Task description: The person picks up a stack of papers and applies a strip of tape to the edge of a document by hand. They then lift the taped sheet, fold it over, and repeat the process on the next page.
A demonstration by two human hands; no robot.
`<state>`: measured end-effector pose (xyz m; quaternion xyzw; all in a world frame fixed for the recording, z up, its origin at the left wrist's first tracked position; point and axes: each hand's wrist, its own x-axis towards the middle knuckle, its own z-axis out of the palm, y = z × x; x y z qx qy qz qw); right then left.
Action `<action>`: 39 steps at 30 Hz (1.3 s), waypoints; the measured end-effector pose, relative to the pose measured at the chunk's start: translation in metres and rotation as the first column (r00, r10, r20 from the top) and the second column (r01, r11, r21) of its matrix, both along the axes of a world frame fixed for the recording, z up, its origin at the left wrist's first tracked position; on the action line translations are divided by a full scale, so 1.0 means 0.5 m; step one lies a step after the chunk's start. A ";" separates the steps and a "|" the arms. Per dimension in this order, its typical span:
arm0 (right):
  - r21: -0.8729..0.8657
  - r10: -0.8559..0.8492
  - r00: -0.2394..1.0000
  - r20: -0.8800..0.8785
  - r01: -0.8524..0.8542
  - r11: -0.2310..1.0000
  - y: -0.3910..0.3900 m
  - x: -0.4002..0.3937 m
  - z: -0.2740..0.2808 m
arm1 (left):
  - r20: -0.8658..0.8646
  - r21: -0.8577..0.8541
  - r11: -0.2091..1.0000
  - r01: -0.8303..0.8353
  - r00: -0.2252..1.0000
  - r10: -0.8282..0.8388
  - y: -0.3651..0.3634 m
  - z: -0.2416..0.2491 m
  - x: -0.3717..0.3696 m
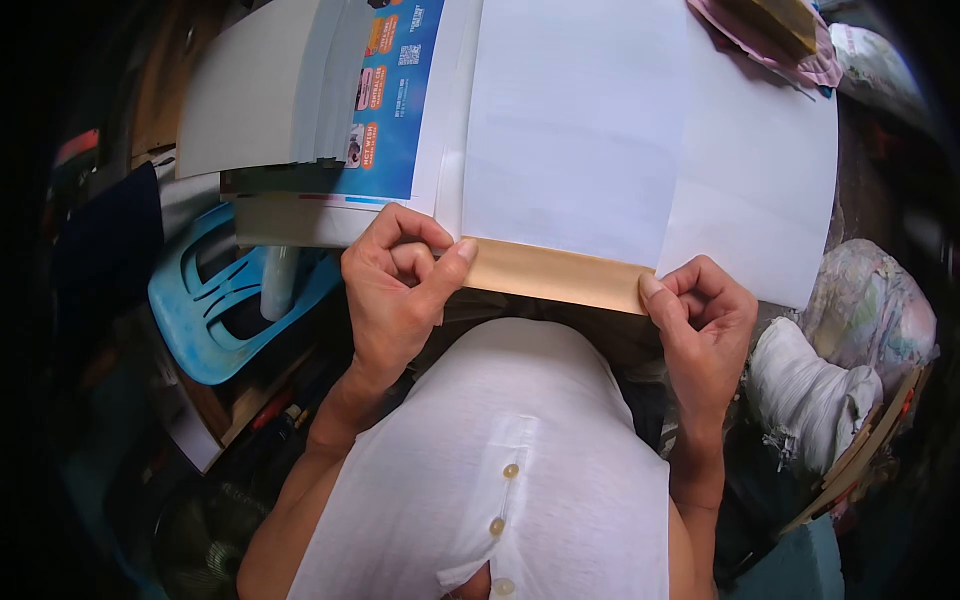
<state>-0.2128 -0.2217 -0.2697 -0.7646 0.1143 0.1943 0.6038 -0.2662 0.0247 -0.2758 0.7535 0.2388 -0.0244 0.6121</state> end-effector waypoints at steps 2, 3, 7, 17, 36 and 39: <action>-0.021 0.022 1.000 0.011 -0.022 1.000 -0.009 0.002 -0.002 | 0.003 0.000 1.000 0.004 1.000 -0.004 0.000 -0.001 -0.002; -0.051 0.030 0.999 0.017 -0.029 0.998 -0.014 0.000 -0.003 | 0.018 -0.002 1.000 0.010 1.000 -0.010 0.003 -0.003 -0.007; -0.201 0.015 0.959 0.285 0.044 0.979 -0.028 -0.005 0.006 | 0.224 0.136 0.988 -0.075 0.974 0.043 0.025 0.023 -0.025; -0.573 0.670 0.622 0.406 -0.398 0.717 0.060 0.091 0.039 | 0.204 0.804 0.522 0.285 0.692 -0.692 0.026 0.014 0.127; -0.626 0.776 0.553 0.303 -0.498 0.599 0.043 0.119 0.056 | 0.098 0.773 0.416 0.480 0.557 -0.825 0.005 0.005 0.175; -0.626 0.796 0.541 0.273 -0.528 0.573 0.044 0.127 0.057 | 0.098 0.775 0.401 0.488 0.534 -0.840 -0.003 0.006 0.186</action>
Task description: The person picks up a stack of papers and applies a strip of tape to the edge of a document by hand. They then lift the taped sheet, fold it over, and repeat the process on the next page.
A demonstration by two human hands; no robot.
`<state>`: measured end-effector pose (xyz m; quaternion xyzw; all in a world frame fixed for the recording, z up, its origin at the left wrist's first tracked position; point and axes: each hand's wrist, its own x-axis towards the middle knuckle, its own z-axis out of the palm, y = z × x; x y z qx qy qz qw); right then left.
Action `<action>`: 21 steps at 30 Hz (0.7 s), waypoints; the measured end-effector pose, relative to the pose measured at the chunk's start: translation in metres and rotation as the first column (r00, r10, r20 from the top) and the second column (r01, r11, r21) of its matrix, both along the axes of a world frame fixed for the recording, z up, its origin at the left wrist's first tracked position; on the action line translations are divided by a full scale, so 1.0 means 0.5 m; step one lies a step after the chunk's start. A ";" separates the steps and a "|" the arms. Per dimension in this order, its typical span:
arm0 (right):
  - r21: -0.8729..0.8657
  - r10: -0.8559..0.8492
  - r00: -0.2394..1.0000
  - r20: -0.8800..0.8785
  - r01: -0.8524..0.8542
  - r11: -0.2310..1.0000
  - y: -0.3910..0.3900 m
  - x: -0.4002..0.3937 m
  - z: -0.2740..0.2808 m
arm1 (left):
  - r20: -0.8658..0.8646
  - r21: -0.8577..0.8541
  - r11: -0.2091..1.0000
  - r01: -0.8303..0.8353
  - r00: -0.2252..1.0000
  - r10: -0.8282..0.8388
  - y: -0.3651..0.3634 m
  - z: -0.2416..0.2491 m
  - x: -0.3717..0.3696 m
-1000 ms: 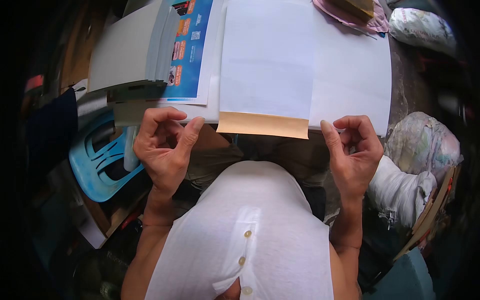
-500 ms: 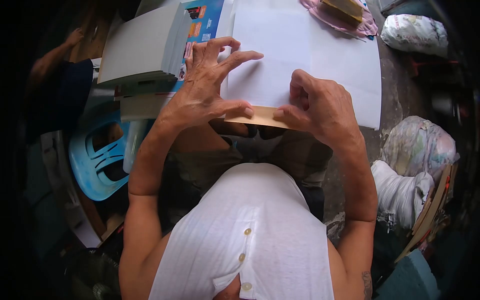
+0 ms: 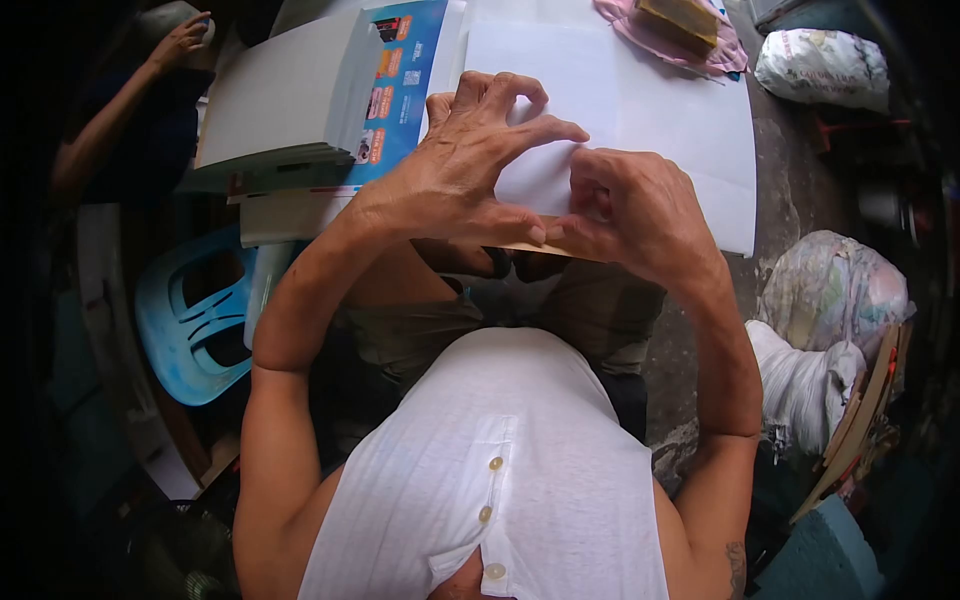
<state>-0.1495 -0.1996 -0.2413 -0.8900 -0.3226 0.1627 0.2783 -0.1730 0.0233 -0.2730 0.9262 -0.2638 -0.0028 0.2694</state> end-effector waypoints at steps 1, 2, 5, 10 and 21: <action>-0.007 0.002 1.000 -0.017 -0.002 1.000 -0.002 0.001 0.000 | 0.007 -0.001 1.000 0.017 1.000 -0.017 0.003 0.001 0.001; 0.008 -0.002 0.999 -0.039 0.002 1.000 -0.006 0.002 -0.003 | 0.014 -0.003 0.999 0.035 0.999 -0.035 0.009 0.001 0.001; 0.013 -0.019 0.994 -0.106 0.020 1.000 -0.028 0.012 -0.006 | -0.016 0.033 0.999 0.042 0.999 -0.041 0.036 0.006 -0.002; 0.005 -0.017 0.991 -0.131 0.018 1.000 -0.059 0.022 0.008 | -0.022 0.023 0.999 0.034 0.999 -0.034 0.093 0.001 -0.013; 0.383 -0.406 0.841 -0.357 0.528 0.758 -0.121 -0.108 -0.026 | 0.141 -0.122 0.985 -0.119 0.981 0.136 0.075 0.021 0.096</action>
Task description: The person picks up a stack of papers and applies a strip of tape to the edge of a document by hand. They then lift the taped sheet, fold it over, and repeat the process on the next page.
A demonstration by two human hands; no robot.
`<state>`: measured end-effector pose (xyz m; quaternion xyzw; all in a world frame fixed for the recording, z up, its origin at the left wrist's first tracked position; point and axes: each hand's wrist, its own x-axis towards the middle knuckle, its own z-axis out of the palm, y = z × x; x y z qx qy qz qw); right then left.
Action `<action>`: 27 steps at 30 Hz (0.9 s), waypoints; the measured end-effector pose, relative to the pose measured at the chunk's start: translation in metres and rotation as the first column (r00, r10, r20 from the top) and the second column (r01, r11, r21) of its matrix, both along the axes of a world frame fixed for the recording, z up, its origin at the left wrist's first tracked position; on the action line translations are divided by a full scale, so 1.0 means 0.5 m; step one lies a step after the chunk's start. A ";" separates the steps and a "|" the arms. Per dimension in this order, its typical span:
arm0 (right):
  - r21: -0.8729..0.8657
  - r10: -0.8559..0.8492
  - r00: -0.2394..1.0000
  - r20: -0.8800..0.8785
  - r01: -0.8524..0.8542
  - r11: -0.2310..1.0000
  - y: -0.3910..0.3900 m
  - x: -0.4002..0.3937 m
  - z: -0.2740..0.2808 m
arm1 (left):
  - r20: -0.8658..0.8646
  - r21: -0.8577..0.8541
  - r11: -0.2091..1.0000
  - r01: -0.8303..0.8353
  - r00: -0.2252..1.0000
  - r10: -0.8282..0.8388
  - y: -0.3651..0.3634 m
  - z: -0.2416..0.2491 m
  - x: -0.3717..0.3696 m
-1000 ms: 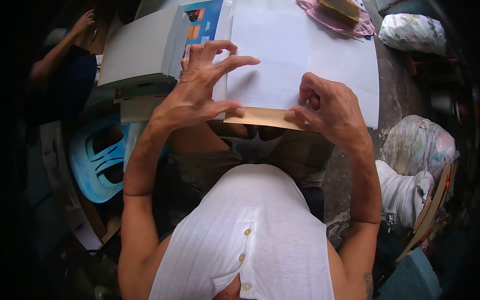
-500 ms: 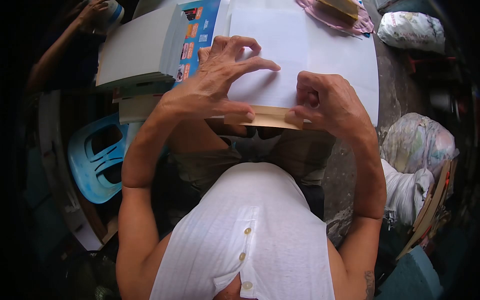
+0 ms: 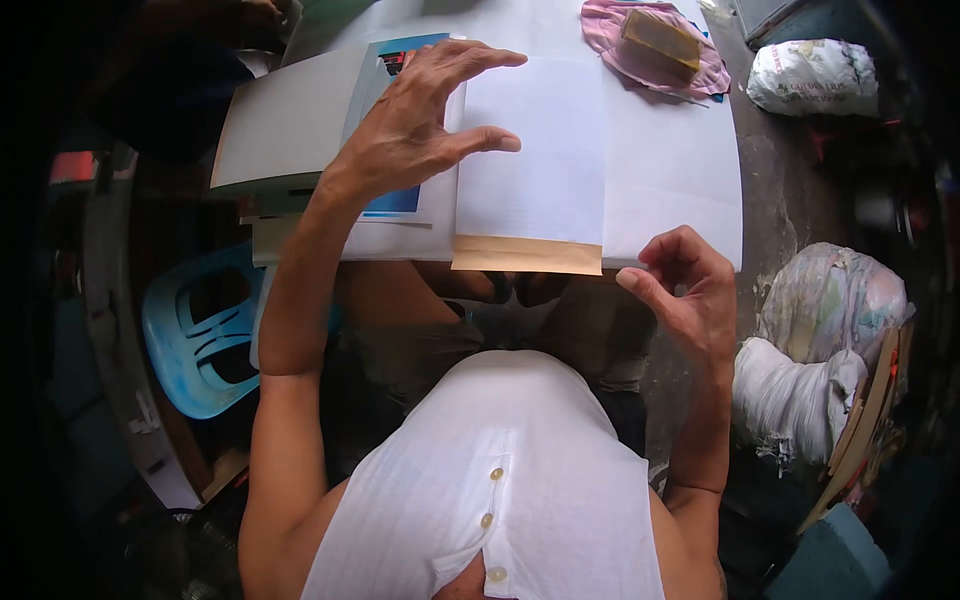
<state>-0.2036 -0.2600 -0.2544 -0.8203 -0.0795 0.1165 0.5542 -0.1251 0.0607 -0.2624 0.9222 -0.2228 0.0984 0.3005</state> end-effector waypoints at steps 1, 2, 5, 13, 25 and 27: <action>0.149 -0.040 0.982 -0.185 0.068 0.986 0.019 -0.027 -0.009 | 0.022 -0.004 1.000 -0.021 1.000 0.022 -0.014 -0.011 0.035; 0.184 -0.046 0.960 -0.277 0.100 0.978 0.041 -0.054 -0.018 | 0.042 -0.010 0.999 -0.041 0.998 0.041 -0.025 -0.021 0.062; 0.347 0.024 0.884 -0.468 0.159 0.924 0.085 -0.125 -0.070 | 0.060 0.057 0.992 -0.111 0.992 0.107 -0.048 -0.066 0.112; 0.609 -0.028 0.840 -0.542 0.416 0.676 0.116 -0.135 -0.060 | 0.024 0.290 0.943 -0.165 0.986 0.165 -0.046 -0.015 0.054; 0.425 -0.459 0.847 -0.268 0.532 0.732 0.095 -0.152 -0.037 | 0.172 0.275 0.959 -0.072 0.985 0.025 -0.133 0.092 -0.071; 0.361 -0.464 0.875 -0.137 0.481 0.799 0.096 -0.148 -0.001 | 0.116 -0.031 0.960 0.278 0.955 -0.273 -0.170 0.089 -0.036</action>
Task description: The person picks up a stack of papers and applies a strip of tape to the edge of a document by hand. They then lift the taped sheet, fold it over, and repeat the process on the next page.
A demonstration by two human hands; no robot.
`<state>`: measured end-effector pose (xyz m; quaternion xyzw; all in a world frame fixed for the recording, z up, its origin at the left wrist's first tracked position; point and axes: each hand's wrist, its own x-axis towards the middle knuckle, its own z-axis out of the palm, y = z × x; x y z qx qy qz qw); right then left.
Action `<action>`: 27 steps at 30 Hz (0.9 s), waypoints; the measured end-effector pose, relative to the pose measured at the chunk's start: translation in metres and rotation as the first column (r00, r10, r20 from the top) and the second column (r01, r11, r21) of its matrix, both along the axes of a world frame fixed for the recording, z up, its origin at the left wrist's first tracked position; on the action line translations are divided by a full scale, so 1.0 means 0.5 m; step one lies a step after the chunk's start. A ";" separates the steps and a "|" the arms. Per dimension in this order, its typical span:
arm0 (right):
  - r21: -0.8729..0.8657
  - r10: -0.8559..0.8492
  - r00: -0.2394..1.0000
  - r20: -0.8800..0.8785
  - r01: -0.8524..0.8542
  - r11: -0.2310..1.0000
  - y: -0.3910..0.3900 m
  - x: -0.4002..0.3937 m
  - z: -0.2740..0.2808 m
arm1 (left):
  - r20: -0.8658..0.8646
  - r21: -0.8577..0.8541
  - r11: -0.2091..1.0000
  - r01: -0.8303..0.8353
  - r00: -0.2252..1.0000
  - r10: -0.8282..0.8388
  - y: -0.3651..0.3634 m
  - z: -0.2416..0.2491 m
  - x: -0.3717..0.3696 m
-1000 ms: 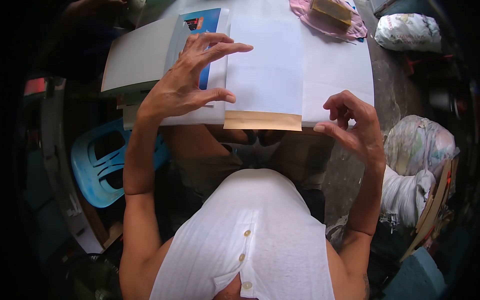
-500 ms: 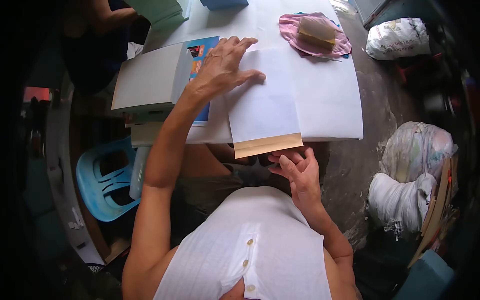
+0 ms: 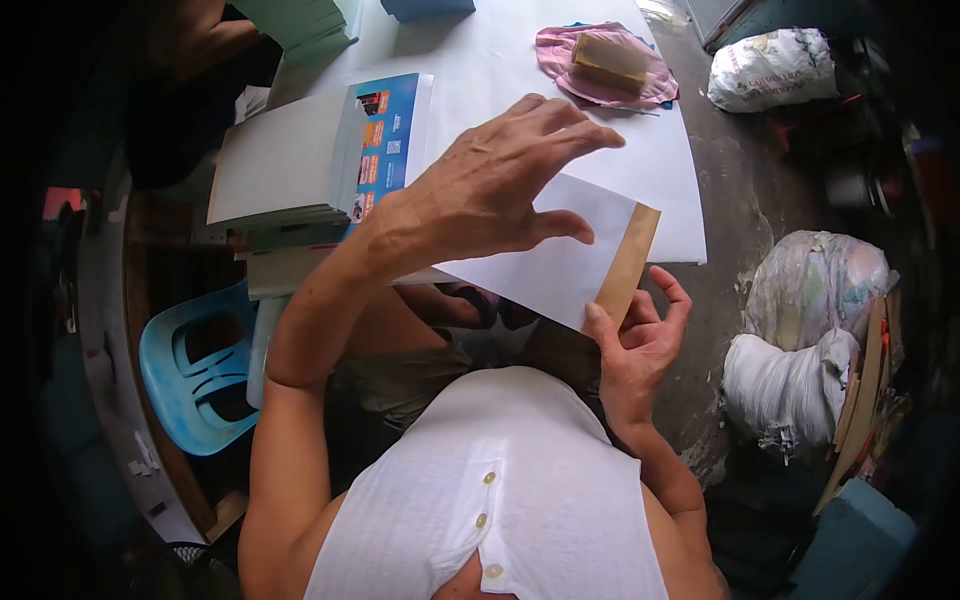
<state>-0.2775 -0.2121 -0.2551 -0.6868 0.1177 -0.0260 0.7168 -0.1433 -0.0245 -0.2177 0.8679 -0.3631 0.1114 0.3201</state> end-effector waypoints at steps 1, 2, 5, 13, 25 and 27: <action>-0.083 0.034 0.996 0.081 -0.028 0.996 -0.004 0.003 0.012 | -0.033 -0.099 0.982 0.159 0.986 -0.163 -0.015 0.003 0.021; -0.158 0.071 0.990 0.126 -0.051 0.986 -0.013 0.007 0.022 | 0.017 -0.118 0.972 0.203 0.979 -0.202 -0.037 0.006 0.041; -0.328 0.176 0.939 0.296 -0.074 0.942 -0.039 0.037 0.054 | -0.166 -0.125 0.958 0.259 0.946 -0.278 -0.045 0.075 0.064; -0.476 0.341 0.759 0.555 -0.046 0.878 -0.048 0.191 0.175 | -0.085 -0.326 0.937 0.129 0.983 -0.165 0.088 0.161 0.095; -0.648 0.627 0.163 0.762 0.217 0.730 0.006 0.296 0.122 | 0.553 -0.302 0.953 0.006 0.816 0.171 0.153 0.052 -0.024; -0.713 0.681 0.211 0.701 0.194 0.674 0.004 0.251 0.008 | 0.443 -0.281 0.959 -0.024 0.883 0.152 0.148 -0.068 -0.083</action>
